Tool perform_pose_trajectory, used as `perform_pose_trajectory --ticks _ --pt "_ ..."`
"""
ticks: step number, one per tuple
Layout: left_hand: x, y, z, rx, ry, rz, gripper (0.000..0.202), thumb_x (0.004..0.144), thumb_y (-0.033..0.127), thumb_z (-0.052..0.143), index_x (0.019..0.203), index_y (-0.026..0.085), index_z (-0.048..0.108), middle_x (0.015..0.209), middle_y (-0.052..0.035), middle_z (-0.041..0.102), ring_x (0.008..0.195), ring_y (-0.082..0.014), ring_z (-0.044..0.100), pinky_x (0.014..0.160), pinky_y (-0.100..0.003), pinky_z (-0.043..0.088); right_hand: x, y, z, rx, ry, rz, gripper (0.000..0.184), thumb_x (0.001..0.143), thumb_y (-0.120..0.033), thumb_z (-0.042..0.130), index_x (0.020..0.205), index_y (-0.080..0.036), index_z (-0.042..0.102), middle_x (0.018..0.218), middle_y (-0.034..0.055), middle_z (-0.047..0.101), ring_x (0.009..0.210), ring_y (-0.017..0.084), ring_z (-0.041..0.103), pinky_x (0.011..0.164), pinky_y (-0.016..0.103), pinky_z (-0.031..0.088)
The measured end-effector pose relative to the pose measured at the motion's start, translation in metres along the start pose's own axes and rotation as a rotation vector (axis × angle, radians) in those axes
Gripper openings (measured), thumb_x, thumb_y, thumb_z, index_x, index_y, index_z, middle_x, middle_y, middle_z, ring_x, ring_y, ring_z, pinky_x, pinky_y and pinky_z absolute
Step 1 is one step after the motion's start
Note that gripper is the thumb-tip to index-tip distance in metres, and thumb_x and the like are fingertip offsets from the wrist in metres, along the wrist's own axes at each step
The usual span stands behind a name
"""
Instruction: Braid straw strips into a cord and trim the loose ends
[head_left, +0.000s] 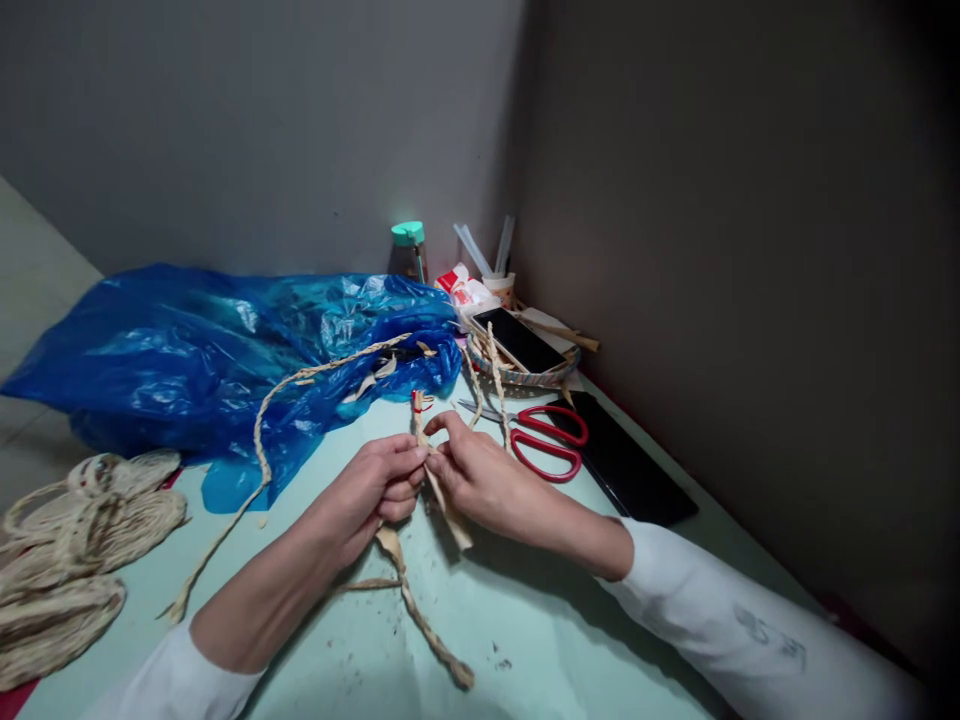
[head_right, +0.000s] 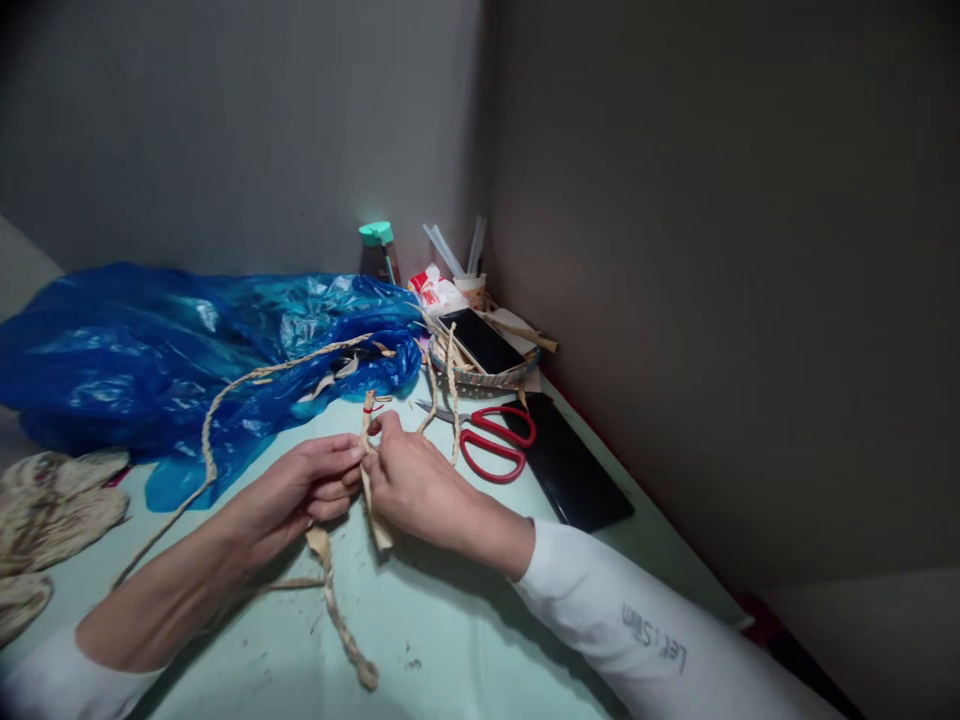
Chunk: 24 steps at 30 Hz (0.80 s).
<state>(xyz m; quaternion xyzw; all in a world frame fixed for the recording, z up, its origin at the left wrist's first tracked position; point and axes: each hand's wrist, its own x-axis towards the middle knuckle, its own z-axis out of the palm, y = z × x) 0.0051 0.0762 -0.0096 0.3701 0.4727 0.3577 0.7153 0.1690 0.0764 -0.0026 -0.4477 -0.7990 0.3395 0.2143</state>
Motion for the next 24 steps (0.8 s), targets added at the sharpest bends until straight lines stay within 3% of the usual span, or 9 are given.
perform_pose_trajectory --ticks 5,7,9,11,12,15,19,22,24 --pt "0.004 -0.007 -0.002 0.044 0.045 0.046 0.031 0.067 0.032 0.076 0.070 0.014 0.050 0.053 0.0095 0.037 0.040 0.0010 0.016 0.039 -0.017 0.007 0.003 -0.004 -0.017 -0.178 0.038 -0.052 0.033 0.097 -0.035 0.040 0.122 -0.017 0.051 0.074 0.0039 0.063 0.064 0.017 0.056 0.058 0.025 0.032" --pt "0.005 -0.009 -0.003 0.071 0.061 0.054 0.035 0.066 0.037 0.077 0.067 0.015 0.049 0.051 0.0098 0.035 0.040 0.0007 0.016 0.039 -0.017 0.007 0.007 0.000 -0.039 -0.320 0.212 -0.023 0.030 0.098 -0.037 0.041 0.115 -0.019 0.058 0.077 0.0043 0.066 0.068 0.018 0.059 0.062 0.026 0.034" --pt "0.006 -0.011 -0.003 0.104 0.077 0.054 0.038 0.067 0.041 0.076 0.064 0.015 0.048 0.051 0.0103 0.033 0.040 0.0003 0.016 0.040 -0.018 0.007 0.012 0.009 -0.068 -0.506 0.461 0.046 0.028 0.099 -0.035 0.040 0.108 -0.019 0.061 0.093 0.0070 0.069 0.081 0.018 0.061 0.069 0.026 0.037" --pt "0.007 -0.013 -0.002 0.130 0.093 0.057 0.040 0.069 0.044 0.074 0.062 0.016 0.046 0.050 0.0106 0.031 0.039 0.0001 0.016 0.040 -0.018 0.007 0.017 0.025 -0.095 -0.754 0.659 0.192 0.026 0.098 -0.031 0.042 0.114 -0.019 0.059 0.112 0.0096 0.066 0.103 0.022 0.057 0.078 0.027 0.038" --pt "0.007 -0.015 -0.002 0.136 0.100 0.063 0.040 0.069 0.045 0.074 0.062 0.016 0.046 0.051 0.0107 0.031 0.039 0.0002 0.015 0.040 -0.018 0.006 0.019 0.035 -0.105 -0.799 0.686 0.243 0.027 0.097 -0.026 0.044 0.117 -0.017 0.058 0.118 0.0123 0.064 0.110 0.025 0.053 0.081 0.029 0.038" --pt "0.008 -0.017 -0.001 0.147 0.117 0.088 0.041 0.070 0.048 0.071 0.061 0.017 0.046 0.049 0.0111 0.030 0.038 0.0001 0.012 0.040 -0.018 0.005 0.027 0.065 -0.121 -0.865 0.645 0.327 0.026 0.092 -0.018 0.048 0.113 -0.013 0.063 0.110 0.0167 0.068 0.106 0.028 0.055 0.085 0.034 0.038" --pt "0.008 -0.018 0.000 0.180 0.096 0.124 0.041 0.072 0.052 0.068 0.063 0.017 0.047 0.048 0.0099 0.033 0.040 -0.0017 0.013 0.041 -0.019 0.007 0.033 0.089 -0.118 -0.908 0.559 0.382 0.025 0.093 -0.016 0.045 0.097 -0.015 0.070 0.096 0.0144 0.071 0.101 0.026 0.057 0.088 0.035 0.038" --pt "0.006 -0.017 0.002 0.230 0.118 0.138 0.043 0.071 0.055 0.067 0.064 0.019 0.045 0.047 0.0123 0.025 0.041 -0.0033 0.012 0.042 -0.019 0.007 0.035 0.091 -0.116 -0.936 0.581 0.393 0.028 0.094 -0.015 0.044 0.113 -0.012 0.064 0.113 0.0176 0.066 0.112 0.027 0.053 0.092 0.037 0.038" --pt "0.005 -0.016 0.004 0.251 0.160 0.138 0.045 0.067 0.057 0.068 0.065 0.020 0.044 0.047 0.0134 0.021 0.042 -0.0036 0.012 0.042 -0.019 0.007 0.035 0.092 -0.117 -0.940 0.572 0.407 0.030 0.094 -0.013 0.045 0.120 -0.009 0.060 0.114 0.0196 0.065 0.114 0.027 0.053 0.093 0.037 0.040"
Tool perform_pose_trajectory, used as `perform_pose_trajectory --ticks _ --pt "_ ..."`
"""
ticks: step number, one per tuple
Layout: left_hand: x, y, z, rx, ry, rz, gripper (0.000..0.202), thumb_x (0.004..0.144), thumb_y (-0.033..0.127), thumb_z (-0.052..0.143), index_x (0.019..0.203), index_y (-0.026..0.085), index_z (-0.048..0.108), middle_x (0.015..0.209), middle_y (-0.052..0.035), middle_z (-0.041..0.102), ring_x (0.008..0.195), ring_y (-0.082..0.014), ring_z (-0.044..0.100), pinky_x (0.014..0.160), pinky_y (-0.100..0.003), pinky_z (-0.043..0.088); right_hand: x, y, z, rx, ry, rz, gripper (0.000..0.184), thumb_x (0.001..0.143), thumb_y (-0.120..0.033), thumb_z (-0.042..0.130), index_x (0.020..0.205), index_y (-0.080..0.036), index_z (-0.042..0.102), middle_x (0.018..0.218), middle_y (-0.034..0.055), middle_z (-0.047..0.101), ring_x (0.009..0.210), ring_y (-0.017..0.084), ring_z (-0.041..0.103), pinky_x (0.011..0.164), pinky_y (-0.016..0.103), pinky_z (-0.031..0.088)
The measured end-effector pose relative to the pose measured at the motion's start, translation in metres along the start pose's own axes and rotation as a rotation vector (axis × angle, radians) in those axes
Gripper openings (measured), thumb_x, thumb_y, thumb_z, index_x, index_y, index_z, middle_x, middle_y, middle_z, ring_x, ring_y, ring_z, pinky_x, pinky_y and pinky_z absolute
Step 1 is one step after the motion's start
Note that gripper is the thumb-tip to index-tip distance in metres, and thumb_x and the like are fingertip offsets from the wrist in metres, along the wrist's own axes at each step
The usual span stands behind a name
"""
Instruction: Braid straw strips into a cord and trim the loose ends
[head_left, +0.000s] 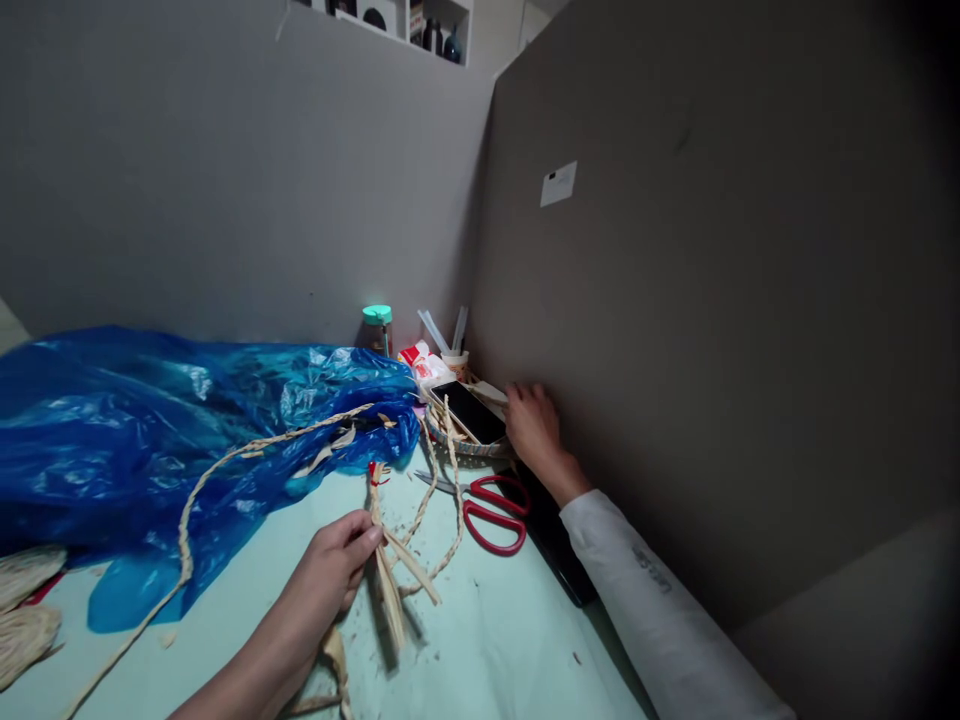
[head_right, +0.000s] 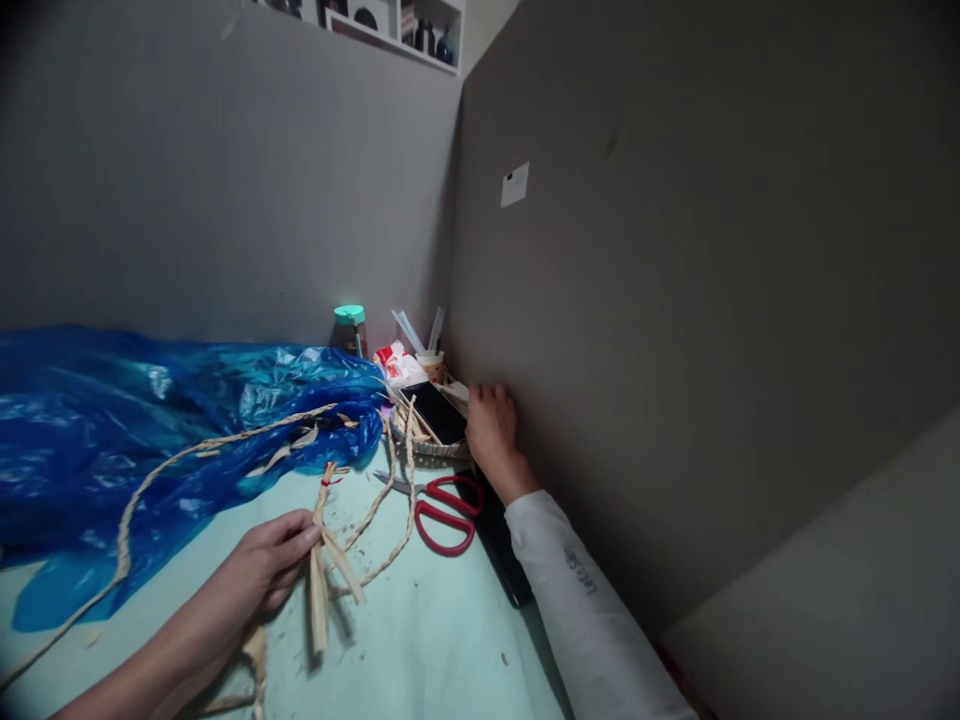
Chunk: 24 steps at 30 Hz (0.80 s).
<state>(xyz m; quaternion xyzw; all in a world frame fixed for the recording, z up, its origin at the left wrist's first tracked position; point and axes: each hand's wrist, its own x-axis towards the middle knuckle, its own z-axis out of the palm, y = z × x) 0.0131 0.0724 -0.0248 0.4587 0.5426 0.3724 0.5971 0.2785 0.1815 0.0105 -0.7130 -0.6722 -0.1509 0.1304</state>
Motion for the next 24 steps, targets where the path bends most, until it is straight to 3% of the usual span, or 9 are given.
perform_pose_trajectory --ticks 5,7,11,14,17,21,24 --pt "0.000 0.001 0.000 -0.021 0.007 0.001 0.046 0.062 0.056 0.073 0.065 0.020 0.045 0.049 0.0138 0.019 0.042 -0.0033 0.012 0.043 -0.020 0.007 0.000 0.001 0.003 0.018 -0.109 0.030 0.022 0.095 -0.030 0.056 0.107 -0.013 0.064 0.108 0.0094 0.066 0.099 0.020 0.063 0.088 0.039 0.050" --pt "0.003 -0.002 -0.002 -0.024 0.002 0.005 0.043 0.062 0.054 0.074 0.065 0.019 0.049 0.046 0.0136 0.020 0.041 -0.0032 0.014 0.043 -0.020 0.007 -0.001 0.002 -0.003 0.051 -0.120 0.058 0.019 0.095 -0.024 0.053 0.100 -0.013 0.067 0.104 0.0123 0.068 0.096 0.022 0.065 0.083 0.037 0.050" --pt "0.008 -0.008 0.000 -0.056 0.063 0.000 0.041 0.058 0.050 0.075 0.068 0.014 0.059 0.042 0.0123 0.026 0.038 -0.0020 0.014 0.042 -0.019 0.005 -0.007 0.004 -0.037 0.165 -0.104 0.104 0.024 0.092 -0.016 0.048 0.091 -0.006 0.070 0.094 0.0251 0.070 0.094 0.031 0.068 0.076 0.036 0.045" --pt "0.006 -0.008 0.005 -0.110 0.147 0.017 0.042 0.054 0.046 0.076 0.074 0.012 0.060 0.048 0.0060 0.045 0.037 -0.0006 0.019 0.042 -0.018 0.004 -0.018 -0.008 -0.062 0.343 -0.160 -0.018 0.029 0.096 -0.024 0.041 0.098 -0.012 0.067 0.095 0.0154 0.072 0.085 0.021 0.068 0.072 0.028 0.045" --pt "-0.002 0.000 0.008 -0.169 0.161 0.087 0.044 0.061 0.040 0.074 0.091 0.015 0.054 0.062 0.0005 0.061 0.036 0.0002 0.022 0.040 -0.017 0.006 -0.036 -0.031 -0.070 0.663 -0.420 -0.211 0.026 0.096 -0.032 0.043 0.091 -0.017 0.064 0.080 0.0031 0.073 0.062 0.010 0.063 0.058 0.019 0.044" --pt "-0.013 0.013 0.008 -0.186 0.152 0.130 0.043 0.067 0.031 0.071 0.101 0.023 0.046 0.063 0.0050 0.061 0.035 -0.0016 0.025 0.039 -0.016 0.011 -0.059 -0.059 -0.058 1.301 -0.954 -0.334 0.033 0.091 -0.044 0.051 0.077 -0.015 0.056 0.067 0.0030 0.067 0.047 0.008 0.053 0.046 0.019 0.039" --pt "-0.015 0.017 0.007 -0.197 0.110 0.122 0.032 0.069 0.029 0.070 0.094 0.019 0.053 0.060 0.0063 0.055 0.037 -0.0010 0.023 0.039 -0.017 0.009 -0.070 -0.070 -0.049 1.389 -1.125 -0.375 0.037 0.088 -0.049 0.056 0.075 -0.015 0.057 0.069 0.0041 0.069 0.046 0.008 0.056 0.044 0.018 0.040"
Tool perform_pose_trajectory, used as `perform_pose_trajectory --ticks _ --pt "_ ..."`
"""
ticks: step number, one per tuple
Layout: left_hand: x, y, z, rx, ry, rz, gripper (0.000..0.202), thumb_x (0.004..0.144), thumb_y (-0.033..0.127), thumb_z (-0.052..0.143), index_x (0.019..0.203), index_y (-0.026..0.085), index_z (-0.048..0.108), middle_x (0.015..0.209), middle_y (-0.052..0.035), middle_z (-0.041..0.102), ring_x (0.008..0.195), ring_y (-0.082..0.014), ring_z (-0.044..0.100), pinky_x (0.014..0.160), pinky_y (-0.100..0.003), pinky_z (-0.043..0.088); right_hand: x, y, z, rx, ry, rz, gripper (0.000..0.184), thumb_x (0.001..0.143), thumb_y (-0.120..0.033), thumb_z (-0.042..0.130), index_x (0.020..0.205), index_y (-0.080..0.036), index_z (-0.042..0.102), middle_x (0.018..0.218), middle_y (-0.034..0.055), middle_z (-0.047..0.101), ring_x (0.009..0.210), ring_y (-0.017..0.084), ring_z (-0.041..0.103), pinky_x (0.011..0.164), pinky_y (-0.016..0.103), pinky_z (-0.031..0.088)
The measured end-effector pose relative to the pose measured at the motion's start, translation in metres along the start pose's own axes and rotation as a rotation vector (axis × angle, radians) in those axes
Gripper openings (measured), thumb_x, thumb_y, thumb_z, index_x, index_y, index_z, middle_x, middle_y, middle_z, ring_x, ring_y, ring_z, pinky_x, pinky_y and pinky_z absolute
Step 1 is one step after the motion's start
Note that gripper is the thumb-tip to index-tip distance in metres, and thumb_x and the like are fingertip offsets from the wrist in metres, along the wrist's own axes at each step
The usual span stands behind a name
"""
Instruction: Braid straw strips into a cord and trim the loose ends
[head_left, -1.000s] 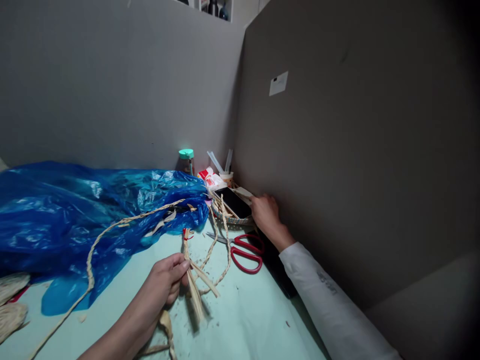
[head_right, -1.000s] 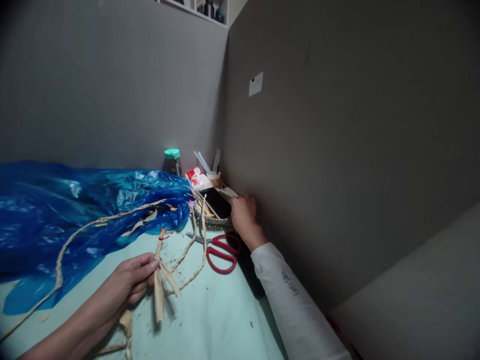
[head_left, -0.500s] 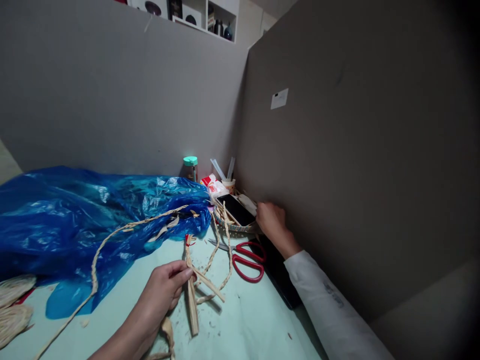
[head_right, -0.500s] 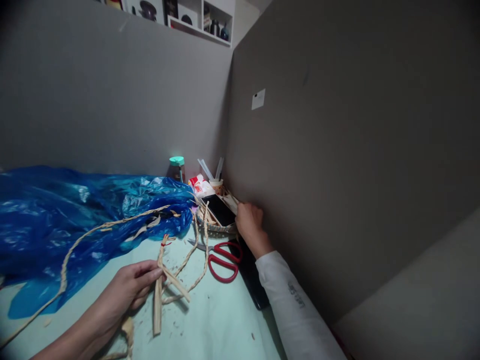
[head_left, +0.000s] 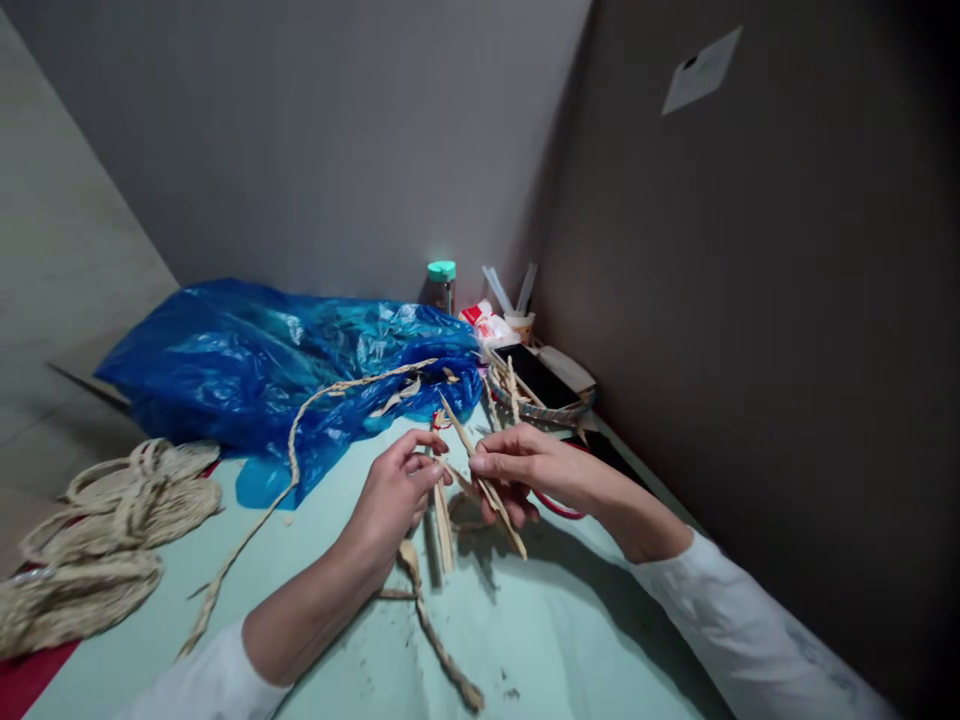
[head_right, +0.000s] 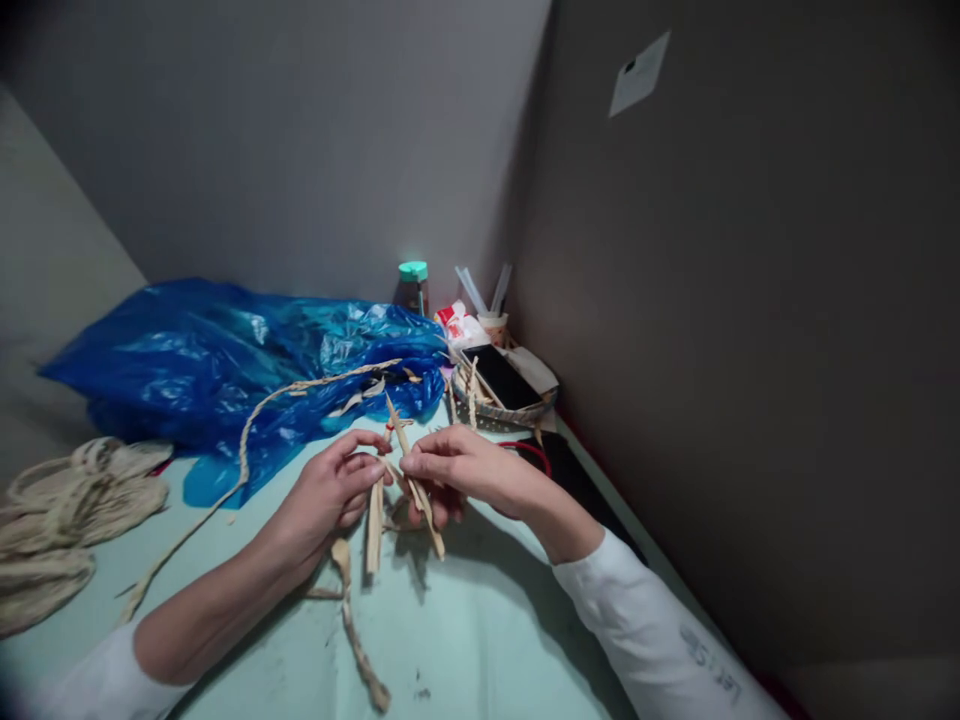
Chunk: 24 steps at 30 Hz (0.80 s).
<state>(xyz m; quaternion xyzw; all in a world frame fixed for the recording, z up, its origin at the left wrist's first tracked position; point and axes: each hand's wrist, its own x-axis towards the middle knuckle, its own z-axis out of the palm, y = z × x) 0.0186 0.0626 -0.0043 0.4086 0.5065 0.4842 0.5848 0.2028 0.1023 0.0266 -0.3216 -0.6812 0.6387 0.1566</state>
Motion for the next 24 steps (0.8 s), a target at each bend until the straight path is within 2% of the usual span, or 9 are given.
perform_pose_trajectory --ticks 4,8,11,14,17,19,21,24 --pt "0.000 -0.001 -0.001 -0.020 -0.045 -0.023 0.023 0.071 0.029 0.069 0.086 0.015 0.060 0.048 0.0107 0.034 0.038 -0.0016 0.018 0.040 -0.019 0.009 0.005 0.005 0.011 0.003 -0.076 0.067 0.038 0.087 -0.048 0.055 0.072 -0.014 0.059 0.068 0.0046 0.069 0.046 0.008 0.057 0.042 0.017 0.042" --pt "0.003 -0.004 -0.002 -0.039 -0.064 -0.018 0.026 0.073 0.032 0.071 0.089 0.013 0.064 0.049 0.0116 0.027 0.040 -0.0019 0.015 0.042 -0.020 0.008 0.007 0.005 0.013 0.005 -0.095 0.130 0.031 0.089 -0.036 0.048 0.071 -0.013 0.059 0.062 0.0045 0.068 0.040 0.009 0.056 0.037 0.017 0.039" --pt "0.004 -0.005 -0.002 -0.048 -0.058 -0.015 0.028 0.073 0.035 0.073 0.087 0.012 0.066 0.050 0.0104 0.029 0.041 -0.0019 0.017 0.042 -0.020 0.008 0.006 0.003 0.012 -0.035 -0.152 0.173 0.027 0.087 -0.027 0.044 0.068 -0.013 0.058 0.057 0.0033 0.067 0.036 0.008 0.053 0.034 0.017 0.036" --pt "0.004 -0.005 -0.003 -0.055 -0.054 -0.027 0.030 0.070 0.033 0.076 0.088 0.011 0.067 0.052 0.0082 0.038 0.041 -0.0013 0.020 0.042 -0.019 0.007 0.003 0.000 0.011 -0.120 -0.185 0.197 0.027 0.086 -0.023 0.044 0.064 -0.014 0.055 0.054 0.0023 0.065 0.036 0.008 0.052 0.033 0.016 0.031" --pt "0.003 -0.004 -0.004 -0.072 -0.072 -0.057 0.029 0.071 0.032 0.075 0.089 0.010 0.068 0.062 0.0016 0.053 0.041 -0.0002 0.021 0.041 -0.019 0.006 -0.001 -0.003 0.010 -0.176 -0.228 0.196 0.033 0.090 -0.029 0.046 0.062 -0.014 0.055 0.054 0.0024 0.064 0.037 0.007 0.053 0.034 0.017 0.027" --pt "0.003 -0.004 -0.005 -0.087 -0.084 -0.066 0.026 0.074 0.030 0.072 0.088 0.009 0.067 0.066 -0.0009 0.058 0.041 0.0004 0.020 0.041 -0.019 0.007 -0.003 -0.004 0.006 -0.176 -0.255 0.161 0.039 0.092 -0.039 0.048 0.064 -0.013 0.059 0.059 0.0037 0.066 0.039 0.007 0.054 0.035 0.017 0.029" --pt "0.004 -0.004 -0.006 -0.098 -0.095 -0.067 0.022 0.076 0.028 0.069 0.087 0.010 0.066 0.059 0.0022 0.054 0.041 0.0000 0.018 0.041 -0.019 0.008 -0.002 -0.003 0.002 -0.160 -0.134 0.070 0.041 0.092 -0.045 0.049 0.071 -0.012 0.062 0.066 0.0048 0.068 0.045 0.008 0.057 0.039 0.018 0.033" --pt "0.004 -0.006 -0.005 -0.096 -0.109 -0.061 0.019 0.079 0.026 0.065 0.089 0.010 0.065 0.049 0.0082 0.040 0.041 -0.0017 0.016 0.042 -0.019 0.008 0.004 0.005 0.000 -0.185 0.265 -0.094 0.030 0.090 -0.042 0.056 0.084 -0.014 0.062 0.079 0.0052 0.068 0.064 0.012 0.063 0.054 0.019 0.045"
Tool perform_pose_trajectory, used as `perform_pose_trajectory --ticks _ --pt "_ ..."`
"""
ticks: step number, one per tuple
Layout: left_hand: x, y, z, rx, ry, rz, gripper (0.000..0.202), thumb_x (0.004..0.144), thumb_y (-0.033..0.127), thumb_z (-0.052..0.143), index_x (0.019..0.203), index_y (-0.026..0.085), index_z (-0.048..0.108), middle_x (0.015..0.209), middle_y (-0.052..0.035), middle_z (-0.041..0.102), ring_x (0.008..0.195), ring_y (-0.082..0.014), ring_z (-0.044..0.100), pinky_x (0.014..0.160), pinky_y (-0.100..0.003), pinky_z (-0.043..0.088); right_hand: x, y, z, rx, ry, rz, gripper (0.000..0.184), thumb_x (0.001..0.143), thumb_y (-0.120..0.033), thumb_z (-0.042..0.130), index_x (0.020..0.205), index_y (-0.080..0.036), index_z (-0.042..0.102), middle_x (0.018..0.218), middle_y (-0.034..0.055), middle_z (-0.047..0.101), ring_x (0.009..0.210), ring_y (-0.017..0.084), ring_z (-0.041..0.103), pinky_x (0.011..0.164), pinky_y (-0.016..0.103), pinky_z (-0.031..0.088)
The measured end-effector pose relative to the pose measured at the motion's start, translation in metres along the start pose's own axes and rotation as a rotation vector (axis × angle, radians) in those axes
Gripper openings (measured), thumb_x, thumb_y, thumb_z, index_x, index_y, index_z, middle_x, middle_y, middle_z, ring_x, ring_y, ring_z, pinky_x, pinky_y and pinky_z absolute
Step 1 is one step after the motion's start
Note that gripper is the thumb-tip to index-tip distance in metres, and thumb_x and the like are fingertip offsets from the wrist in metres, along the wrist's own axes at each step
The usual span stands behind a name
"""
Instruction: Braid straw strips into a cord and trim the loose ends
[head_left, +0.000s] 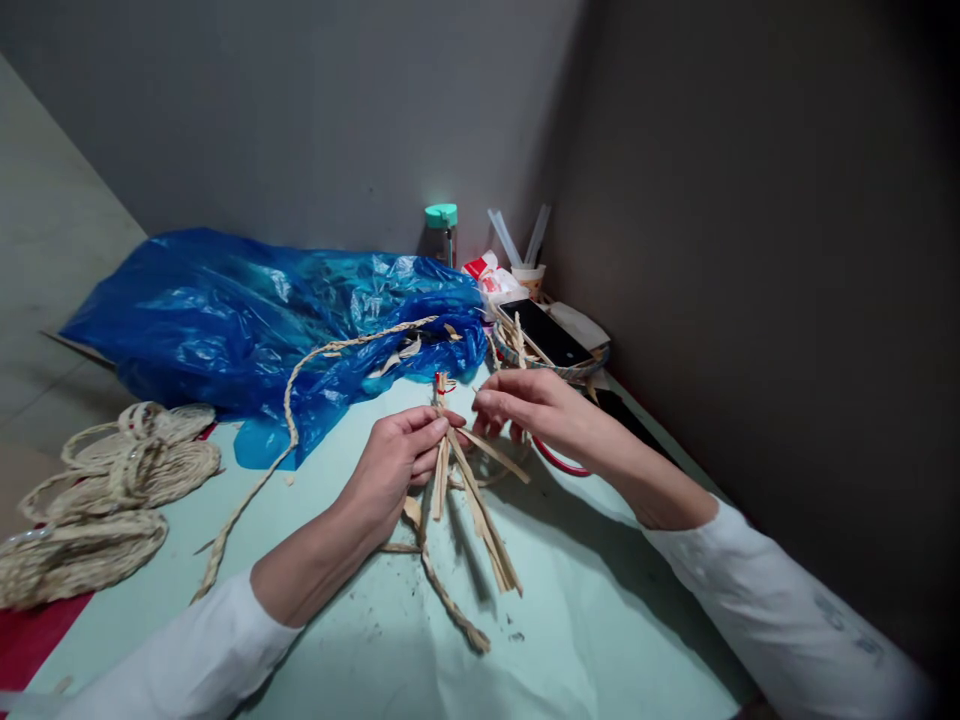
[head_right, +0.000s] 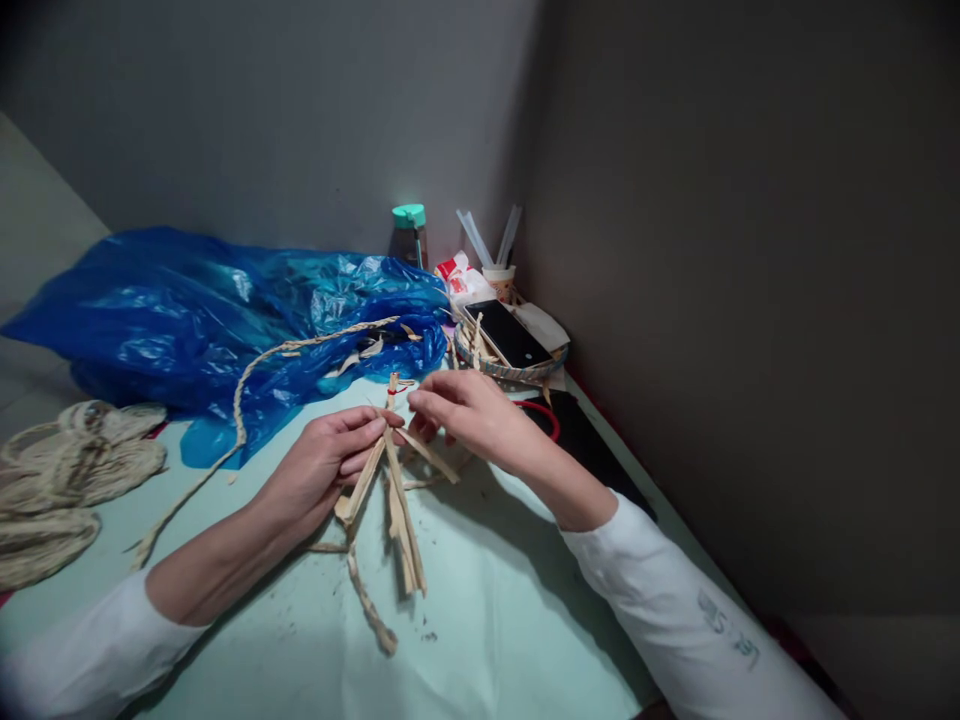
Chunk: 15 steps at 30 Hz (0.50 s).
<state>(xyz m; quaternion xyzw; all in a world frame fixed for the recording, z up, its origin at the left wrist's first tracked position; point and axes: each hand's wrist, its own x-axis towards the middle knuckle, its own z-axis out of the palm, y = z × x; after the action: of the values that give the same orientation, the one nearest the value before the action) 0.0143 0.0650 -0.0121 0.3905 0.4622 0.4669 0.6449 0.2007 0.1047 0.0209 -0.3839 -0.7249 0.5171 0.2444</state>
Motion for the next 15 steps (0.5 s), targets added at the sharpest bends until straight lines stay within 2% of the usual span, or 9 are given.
perform_pose_trajectory --ticks 1,2,5,7,12,15 --pt "0.000 -0.001 0.000 0.006 -0.003 0.007 0.017 0.080 0.026 0.064 0.089 0.011 0.064 0.047 0.0095 0.036 0.041 -0.0022 0.016 0.042 -0.019 0.009 0.002 0.004 0.003 0.019 0.070 -0.004 0.026 0.089 -0.040 0.059 0.088 -0.014 0.061 0.083 0.0054 0.068 0.070 0.013 0.064 0.060 0.021 0.048" --pt "0.000 -0.003 0.000 0.013 -0.003 0.016 0.016 0.080 0.025 0.064 0.089 0.011 0.063 0.045 0.0105 0.033 0.040 -0.0026 0.016 0.043 -0.019 0.010 0.004 0.008 0.008 0.075 0.073 0.019 0.023 0.087 -0.037 0.062 0.093 -0.014 0.060 0.085 0.0055 0.068 0.075 0.015 0.065 0.065 0.023 0.050" --pt "0.001 -0.007 0.000 0.042 -0.002 0.052 0.013 0.082 0.025 0.062 0.088 0.014 0.060 0.042 0.0118 0.029 0.040 -0.0037 0.019 0.044 -0.019 0.013 0.008 0.017 0.026 0.419 -0.121 0.165 0.023 0.090 -0.032 0.058 0.107 -0.016 0.055 0.089 0.0057 0.068 0.080 0.017 0.068 0.072 0.029 0.054" --pt "0.002 -0.009 0.000 0.064 -0.004 0.066 0.011 0.082 0.024 0.061 0.089 0.016 0.059 0.042 0.0115 0.032 0.040 -0.0041 0.021 0.044 -0.019 0.015 0.008 0.022 0.035 0.557 -0.175 0.205 0.020 0.093 -0.028 0.054 0.109 -0.016 0.054 0.090 0.0058 0.068 0.077 0.014 0.067 0.071 0.027 0.054" --pt "0.002 -0.009 0.001 0.097 -0.004 0.081 0.012 0.083 0.021 0.059 0.093 0.018 0.056 0.043 0.0114 0.035 0.041 -0.0050 0.027 0.046 -0.019 0.019 0.008 0.028 0.038 0.576 -0.157 0.159 0.019 0.094 -0.028 0.055 0.106 -0.015 0.061 0.090 0.0054 0.069 0.072 0.011 0.063 0.063 0.019 0.048" --pt "0.000 -0.005 0.002 0.112 -0.001 0.090 0.017 0.083 0.022 0.060 0.099 0.019 0.054 0.044 0.0116 0.037 0.042 -0.0052 0.027 0.046 -0.018 0.019 0.009 0.026 0.034 0.510 -0.085 0.197 0.017 0.091 -0.027 0.060 0.103 -0.016 0.063 0.083 0.0024 0.067 0.066 0.009 0.058 0.059 0.018 0.044"
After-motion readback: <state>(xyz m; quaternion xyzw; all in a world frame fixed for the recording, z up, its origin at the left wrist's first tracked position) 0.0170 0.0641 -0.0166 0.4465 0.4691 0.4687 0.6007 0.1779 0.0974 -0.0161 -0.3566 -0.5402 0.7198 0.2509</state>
